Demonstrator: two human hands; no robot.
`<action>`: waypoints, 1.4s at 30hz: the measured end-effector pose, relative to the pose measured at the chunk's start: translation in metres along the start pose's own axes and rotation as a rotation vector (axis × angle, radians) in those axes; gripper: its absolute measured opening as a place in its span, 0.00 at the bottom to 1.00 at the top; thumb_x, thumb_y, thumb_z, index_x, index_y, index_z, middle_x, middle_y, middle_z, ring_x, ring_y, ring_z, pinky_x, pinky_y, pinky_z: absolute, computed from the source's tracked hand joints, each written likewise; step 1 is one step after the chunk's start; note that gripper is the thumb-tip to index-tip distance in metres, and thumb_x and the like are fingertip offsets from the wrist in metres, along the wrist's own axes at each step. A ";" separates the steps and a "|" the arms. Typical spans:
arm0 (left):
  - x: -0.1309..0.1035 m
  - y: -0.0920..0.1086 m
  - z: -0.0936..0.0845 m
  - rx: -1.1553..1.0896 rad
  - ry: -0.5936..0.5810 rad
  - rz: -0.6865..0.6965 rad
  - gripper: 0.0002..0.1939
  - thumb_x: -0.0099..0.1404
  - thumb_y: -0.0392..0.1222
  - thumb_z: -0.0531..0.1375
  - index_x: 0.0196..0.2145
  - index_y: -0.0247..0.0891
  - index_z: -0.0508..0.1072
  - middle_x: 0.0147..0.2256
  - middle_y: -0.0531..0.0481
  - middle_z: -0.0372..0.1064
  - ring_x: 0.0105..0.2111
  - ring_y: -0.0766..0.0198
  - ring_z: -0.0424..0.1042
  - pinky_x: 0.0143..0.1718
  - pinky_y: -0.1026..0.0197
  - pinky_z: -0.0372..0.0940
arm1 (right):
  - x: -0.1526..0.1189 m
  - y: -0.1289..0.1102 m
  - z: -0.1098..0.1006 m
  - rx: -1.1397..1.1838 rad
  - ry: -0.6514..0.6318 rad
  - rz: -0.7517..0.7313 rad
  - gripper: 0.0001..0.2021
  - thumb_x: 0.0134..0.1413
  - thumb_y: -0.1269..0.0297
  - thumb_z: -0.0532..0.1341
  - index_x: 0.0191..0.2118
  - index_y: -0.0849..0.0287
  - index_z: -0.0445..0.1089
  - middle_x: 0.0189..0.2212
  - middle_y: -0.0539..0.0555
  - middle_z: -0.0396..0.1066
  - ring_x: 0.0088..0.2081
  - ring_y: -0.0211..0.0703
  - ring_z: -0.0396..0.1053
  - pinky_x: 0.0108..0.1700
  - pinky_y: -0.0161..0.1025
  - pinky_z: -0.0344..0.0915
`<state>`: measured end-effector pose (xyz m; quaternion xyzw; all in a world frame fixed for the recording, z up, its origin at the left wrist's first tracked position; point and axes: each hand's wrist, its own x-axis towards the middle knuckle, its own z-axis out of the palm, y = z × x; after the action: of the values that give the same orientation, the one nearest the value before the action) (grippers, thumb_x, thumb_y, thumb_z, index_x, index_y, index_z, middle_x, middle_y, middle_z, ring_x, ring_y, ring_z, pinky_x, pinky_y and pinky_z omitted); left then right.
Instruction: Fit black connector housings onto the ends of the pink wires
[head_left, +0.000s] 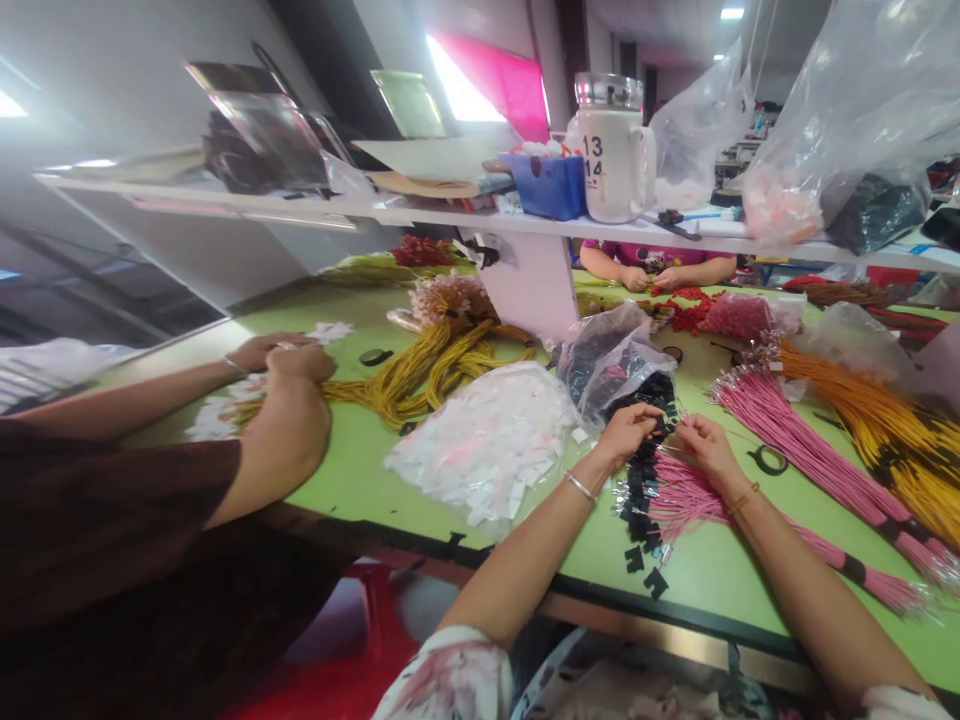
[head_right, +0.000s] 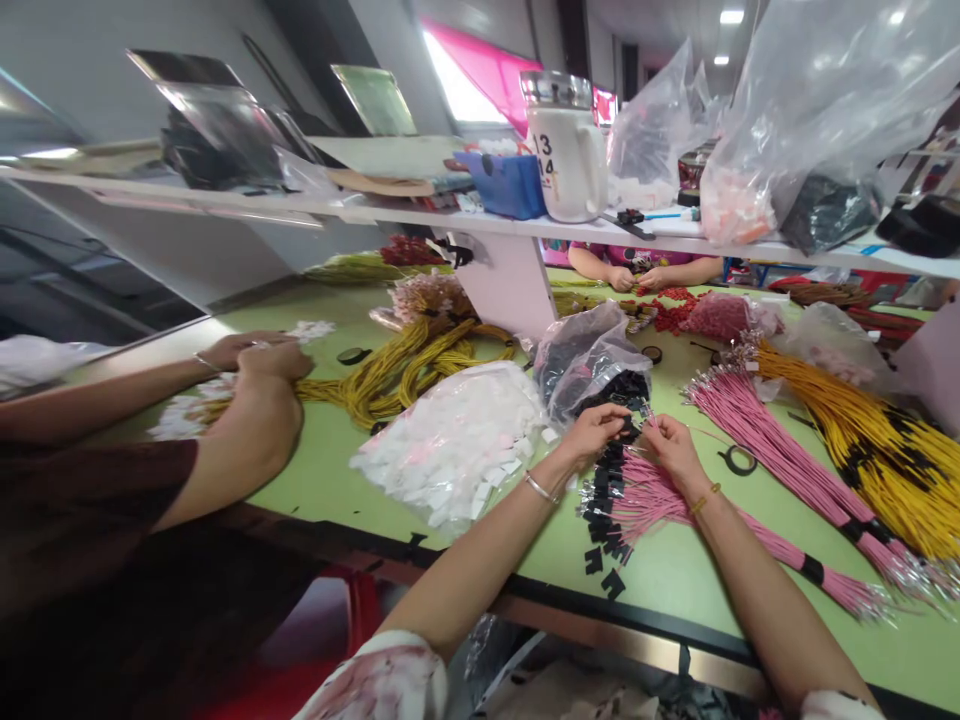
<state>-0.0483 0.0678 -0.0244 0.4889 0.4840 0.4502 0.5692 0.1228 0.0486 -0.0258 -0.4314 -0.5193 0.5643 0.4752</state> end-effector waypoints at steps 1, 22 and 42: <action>-0.003 0.000 0.000 -0.050 -0.014 -0.021 0.10 0.58 0.34 0.63 0.39 0.34 0.78 0.28 0.52 0.73 0.26 0.70 0.68 0.33 0.65 0.61 | 0.000 0.001 0.000 -0.027 0.009 -0.006 0.20 0.48 0.46 0.66 0.25 0.56 0.60 0.18 0.43 0.53 0.21 0.34 0.49 0.25 0.34 0.50; -0.023 -0.004 -0.005 -0.295 -0.053 -0.120 0.10 0.53 0.35 0.68 0.35 0.32 0.78 0.26 0.50 0.73 0.25 0.70 0.67 0.30 0.67 0.59 | -0.002 -0.001 0.002 -0.206 -0.031 -0.036 0.21 0.52 0.46 0.61 0.22 0.56 0.56 0.18 0.44 0.51 0.21 0.34 0.47 0.24 0.35 0.44; -0.028 -0.014 0.011 -0.009 0.077 0.042 0.07 0.55 0.32 0.62 0.32 0.35 0.79 0.27 0.52 0.73 0.28 0.67 0.69 0.34 0.64 0.62 | -0.001 0.011 -0.002 -0.553 -0.049 -0.233 0.17 0.59 0.53 0.56 0.23 0.56 0.58 0.19 0.46 0.57 0.24 0.37 0.54 0.27 0.35 0.51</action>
<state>-0.0408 0.0377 -0.0348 0.4788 0.4933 0.4827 0.5426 0.1240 0.0483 -0.0365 -0.4681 -0.7107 0.3533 0.3885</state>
